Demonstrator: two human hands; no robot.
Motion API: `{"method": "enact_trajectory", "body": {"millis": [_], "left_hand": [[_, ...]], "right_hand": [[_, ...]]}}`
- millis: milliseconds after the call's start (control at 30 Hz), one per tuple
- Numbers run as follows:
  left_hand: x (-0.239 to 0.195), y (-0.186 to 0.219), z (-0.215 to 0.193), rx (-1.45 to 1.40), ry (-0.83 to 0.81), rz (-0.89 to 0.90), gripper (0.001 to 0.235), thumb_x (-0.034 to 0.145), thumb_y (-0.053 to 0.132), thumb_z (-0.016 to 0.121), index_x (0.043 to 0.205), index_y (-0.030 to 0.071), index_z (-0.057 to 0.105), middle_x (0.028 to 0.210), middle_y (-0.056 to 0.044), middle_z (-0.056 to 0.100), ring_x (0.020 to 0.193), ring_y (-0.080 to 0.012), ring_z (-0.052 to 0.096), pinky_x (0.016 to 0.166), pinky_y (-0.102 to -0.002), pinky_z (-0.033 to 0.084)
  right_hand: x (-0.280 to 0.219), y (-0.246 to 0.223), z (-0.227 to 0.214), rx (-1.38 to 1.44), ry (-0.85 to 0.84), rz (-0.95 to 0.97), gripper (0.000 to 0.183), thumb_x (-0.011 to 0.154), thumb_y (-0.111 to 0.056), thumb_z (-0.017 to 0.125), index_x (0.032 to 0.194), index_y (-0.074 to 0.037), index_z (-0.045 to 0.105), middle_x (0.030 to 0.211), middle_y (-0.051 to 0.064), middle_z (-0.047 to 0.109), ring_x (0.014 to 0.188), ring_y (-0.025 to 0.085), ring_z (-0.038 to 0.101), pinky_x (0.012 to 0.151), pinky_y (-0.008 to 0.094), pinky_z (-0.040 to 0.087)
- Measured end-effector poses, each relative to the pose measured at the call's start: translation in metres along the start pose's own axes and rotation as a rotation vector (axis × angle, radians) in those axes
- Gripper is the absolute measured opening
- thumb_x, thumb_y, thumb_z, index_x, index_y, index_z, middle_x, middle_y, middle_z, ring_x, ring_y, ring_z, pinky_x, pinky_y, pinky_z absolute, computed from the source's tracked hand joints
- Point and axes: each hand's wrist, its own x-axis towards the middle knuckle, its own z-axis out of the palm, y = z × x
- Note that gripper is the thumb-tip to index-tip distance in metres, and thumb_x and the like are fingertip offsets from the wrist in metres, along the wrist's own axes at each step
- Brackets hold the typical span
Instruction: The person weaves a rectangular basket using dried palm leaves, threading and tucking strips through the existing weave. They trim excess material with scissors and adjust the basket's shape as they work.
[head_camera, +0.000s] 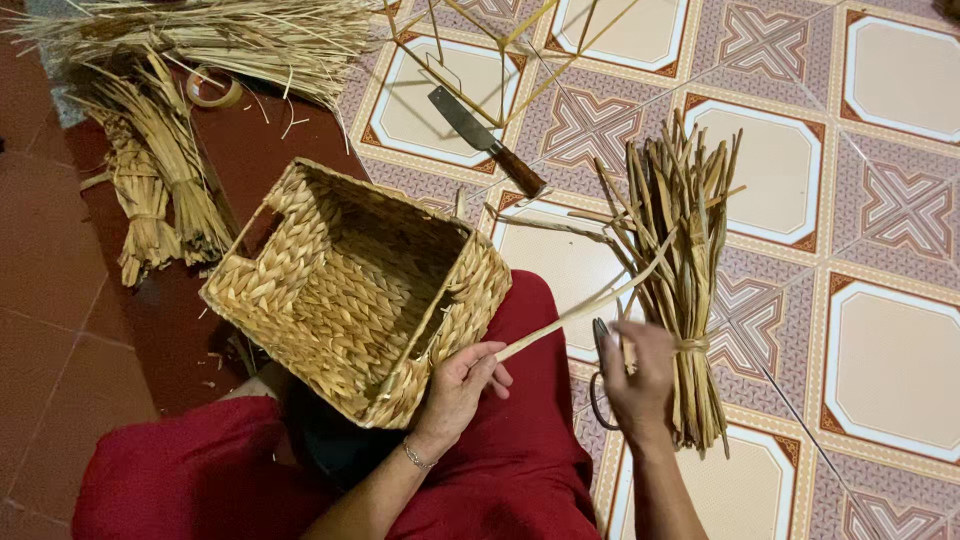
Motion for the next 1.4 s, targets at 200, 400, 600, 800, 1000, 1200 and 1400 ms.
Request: {"method": "enact_trajectory", "body": {"millis": [200,400,600,800,1000,1200,1400], "left_hand": [[-0.008,-0.003,-0.001,0.130,0.014,-0.101,0.026,0.101,0.013,0.054,0.118,-0.003,0.064,0.074,-0.009,0.072,0.056,-0.0136,0.071,0.053,-0.026,0.060],[-0.027,-0.022,-0.010,0.114,-0.015,-0.222,0.021,0.101,0.016,0.060,0.095,-0.003,0.067,0.059,-0.008,0.066,0.044,-0.0121,0.060,0.040,-0.025,0.050],[-0.027,-0.028,-0.007,0.114,0.061,-0.309,0.024,0.102,0.020,0.061,0.093,-0.001,0.066,0.058,-0.004,0.062,0.045,-0.0095,0.057,0.042,-0.023,0.050],[-0.025,-0.020,-0.006,0.178,0.065,-0.349,0.026,0.102,0.023,0.057,0.097,0.000,0.068,0.057,-0.002,0.059,0.044,-0.0077,0.053,0.041,-0.022,0.046],[-0.022,-0.011,-0.005,0.149,0.032,-0.353,0.030,0.103,0.027,0.053,0.095,0.001,0.067,0.053,-0.002,0.056,0.040,-0.0081,0.050,0.037,-0.023,0.044],[-0.024,-0.005,-0.006,0.075,0.068,-0.393,0.033,0.104,0.028,0.052,0.090,0.001,0.063,0.053,-0.003,0.056,0.040,-0.0097,0.052,0.037,-0.023,0.043],[-0.022,-0.015,-0.002,0.101,0.085,-0.338,0.026,0.103,0.024,0.055,0.091,0.002,0.065,0.054,-0.002,0.057,0.041,-0.0085,0.051,0.038,-0.024,0.046]], "right_hand": [[0.000,-0.019,0.027,1.026,-0.457,1.001,0.037,0.095,-0.038,0.054,0.109,-0.011,0.074,0.084,0.008,0.076,0.057,0.016,0.067,0.055,0.035,0.060],[0.004,0.014,0.046,1.312,-0.171,1.180,0.019,0.094,-0.022,0.075,0.099,-0.005,0.070,0.087,0.010,0.075,0.062,0.014,0.061,0.061,0.030,0.054],[0.016,0.041,0.048,1.077,-0.033,1.103,0.022,0.099,-0.024,0.075,0.097,-0.005,0.065,0.082,0.009,0.068,0.060,0.013,0.058,0.053,0.029,0.050],[-0.009,0.053,0.024,0.033,-0.440,0.924,0.031,0.099,-0.034,0.063,0.112,-0.007,0.070,0.086,0.012,0.071,0.055,0.016,0.064,0.043,0.030,0.050],[-0.077,0.069,0.008,-0.487,-0.716,0.494,0.038,0.084,-0.033,0.078,0.110,-0.007,0.069,0.099,0.019,0.069,0.067,0.024,0.066,0.052,0.036,0.058],[-0.096,0.107,0.018,-0.331,-0.726,0.559,0.040,0.083,-0.029,0.082,0.109,-0.005,0.065,0.096,0.012,0.071,0.076,0.023,0.070,0.064,0.037,0.058],[-0.084,0.105,0.005,0.580,-0.466,1.074,0.062,0.082,-0.029,0.072,0.138,-0.009,0.055,0.076,0.002,0.058,0.058,0.016,0.050,0.047,0.031,0.041]]}}
